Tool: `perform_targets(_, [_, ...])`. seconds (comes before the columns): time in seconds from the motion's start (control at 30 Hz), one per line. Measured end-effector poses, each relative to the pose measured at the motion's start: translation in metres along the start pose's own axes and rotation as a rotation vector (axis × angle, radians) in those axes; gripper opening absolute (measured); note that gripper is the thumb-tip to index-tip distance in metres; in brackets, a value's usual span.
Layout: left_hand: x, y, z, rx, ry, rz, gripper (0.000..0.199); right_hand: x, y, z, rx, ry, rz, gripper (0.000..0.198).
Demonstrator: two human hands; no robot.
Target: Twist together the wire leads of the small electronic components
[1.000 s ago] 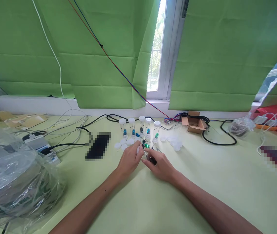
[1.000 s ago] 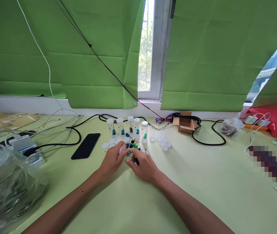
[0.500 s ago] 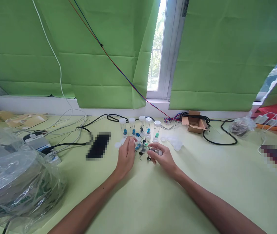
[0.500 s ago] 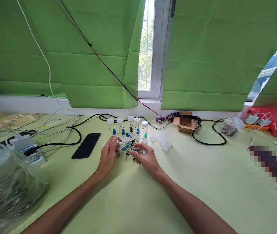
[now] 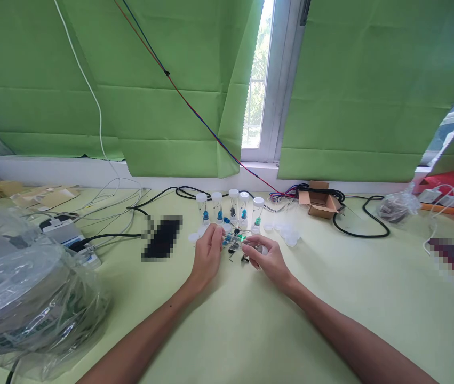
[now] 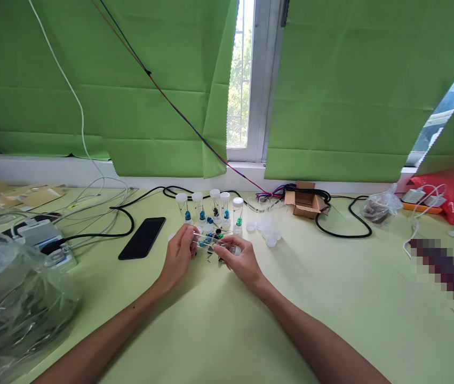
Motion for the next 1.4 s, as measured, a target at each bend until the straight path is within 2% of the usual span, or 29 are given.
perform_targets(0.13, [0.001,-0.002,-0.003,0.05,-0.034,0.006,0.03,0.005,0.002,0.001,-0.005,0.081,0.05,0.034])
perform_targets(0.3, [0.003,-0.003,-0.004,0.061,-0.011,-0.001,0.026,0.017,0.006,0.002,-0.021,0.225,0.179,0.032])
perform_targets(0.5, [0.003,-0.001,-0.002,0.045,-0.014,-0.016,0.025,0.02,0.008,0.001,-0.004,0.319,0.25,0.036])
perform_targets(0.73, [0.01,0.003,-0.003,0.048,0.025,0.038,0.026,0.021,0.01,-0.001,-0.006,0.338,0.271,0.036])
perform_targets(1.1, [0.006,0.002,-0.001,0.037,0.011,-0.026,0.029,0.02,0.01,-0.001,-0.01,0.318,0.262,0.036])
perform_targets(1.4, [0.008,0.004,-0.003,0.045,0.039,-0.001,0.028,0.017,0.01,-0.002,0.002,0.31,0.242,0.035])
Point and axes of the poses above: each hand's wrist, its own y-axis away from the middle knuckle, its own z-axis out of the back of the hand, x = y × z, the point moved 10 cm from there along -y, towards the middle knuckle
